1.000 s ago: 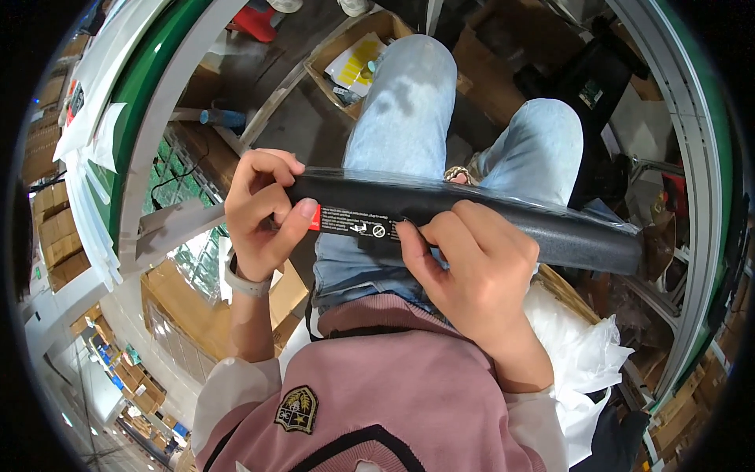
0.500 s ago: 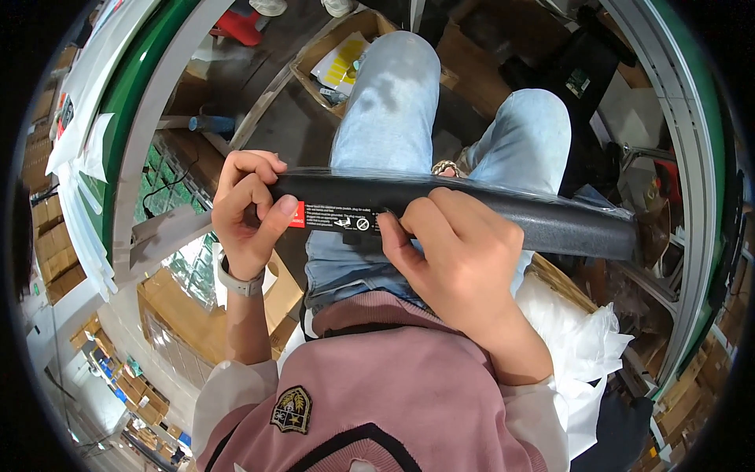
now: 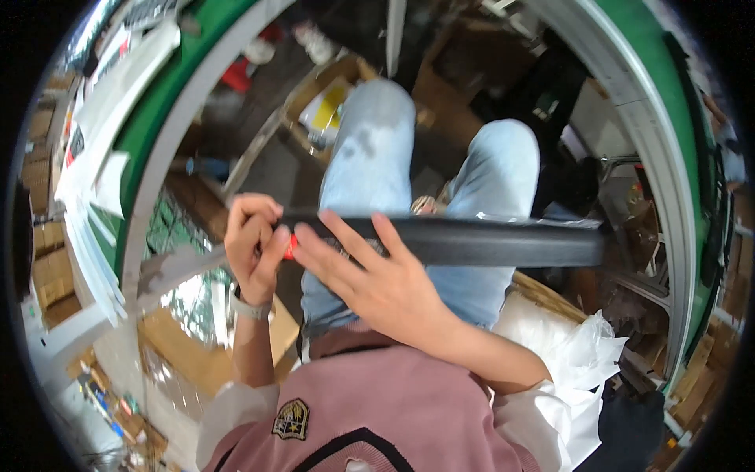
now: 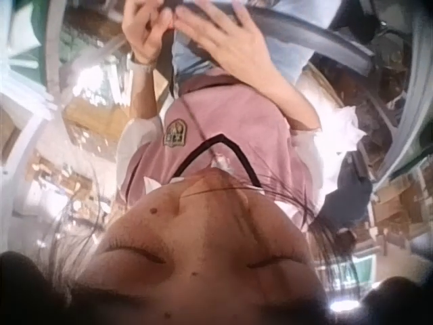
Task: Assembling plastic components by attaching PCBs and applying warning labels on an assembly line.
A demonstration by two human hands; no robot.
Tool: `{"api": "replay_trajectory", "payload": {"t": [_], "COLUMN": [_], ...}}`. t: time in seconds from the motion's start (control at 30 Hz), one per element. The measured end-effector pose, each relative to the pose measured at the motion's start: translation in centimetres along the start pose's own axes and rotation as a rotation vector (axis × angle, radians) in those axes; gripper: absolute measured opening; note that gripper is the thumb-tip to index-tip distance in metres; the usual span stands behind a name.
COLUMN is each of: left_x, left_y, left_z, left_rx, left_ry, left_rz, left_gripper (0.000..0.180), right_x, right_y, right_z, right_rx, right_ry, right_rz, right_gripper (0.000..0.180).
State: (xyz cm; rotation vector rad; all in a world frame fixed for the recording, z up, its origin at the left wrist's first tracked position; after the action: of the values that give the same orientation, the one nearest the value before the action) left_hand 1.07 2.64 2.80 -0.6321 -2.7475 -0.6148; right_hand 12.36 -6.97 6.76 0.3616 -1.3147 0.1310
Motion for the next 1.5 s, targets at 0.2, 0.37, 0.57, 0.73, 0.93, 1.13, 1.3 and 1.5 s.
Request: {"api": "replay_trajectory", "payload": {"t": [0.2, 0.37, 0.57, 0.73, 0.93, 1.13, 1.3, 1.5], "left_x": [1.9, 0.7, 7.2, 7.3, 1.5, -1.4, 1.7, -0.7], "left_y": [-0.8, 1.3, 1.0, 2.4, 2.7, -0.3, -3.0, 0.2], "left_z": [0.4, 0.4, -10.8, -9.4, -2.8, 1.9, 3.6, 5.2], "left_rx": [0.007, 0.006, -0.397, -0.209, 0.073, 0.206, 0.419, 0.412], "left_ry": [0.111, -0.084, 0.323, 0.163, -0.251, -0.149, -0.171, -0.365], "left_rz": [-0.089, -0.053, -0.413, -0.437, -0.250, -0.071, -0.200, -0.198], "left_gripper": [0.016, 0.014, 0.014, 0.010, 0.010, 0.010, 0.011, 0.009], "right_x": [5.5, 8.9, 17.6, 21.8, 24.2, 21.3, 26.7, 28.2], "right_y": [-8.5, -14.0, -20.5, -24.3, -15.1, -12.9, -7.3, -31.3], "right_z": [-10.0, -17.2, -20.9, -30.1, -50.0, -62.7, -51.0, -52.7], "right_rx": [-0.127, -0.184, -0.625, -1.032, -1.189, -1.373, -0.941, -1.458], "right_ry": [-0.187, -0.271, -0.003, -0.025, 0.123, 0.393, -1.027, -0.494], "right_rz": [-0.066, -0.205, -0.454, -0.600, -0.707, -1.006, -0.585, -0.287], "right_gripper": [0.051, 0.042, 0.032, 0.046, 0.031, 0.037, 0.035, 0.051]}}
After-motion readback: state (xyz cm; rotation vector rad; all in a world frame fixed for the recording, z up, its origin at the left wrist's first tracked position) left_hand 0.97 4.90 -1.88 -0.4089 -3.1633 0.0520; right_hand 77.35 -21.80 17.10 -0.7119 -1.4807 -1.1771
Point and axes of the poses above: each hand's wrist, its own y-axis towards the middle knuckle, its own x-axis out of the back of the hand, z = x × y, the point moved 9 cm from there along y, towards the middle knuckle, and after that the axes turned 2 degrees about -x, right-handed, at the moved point
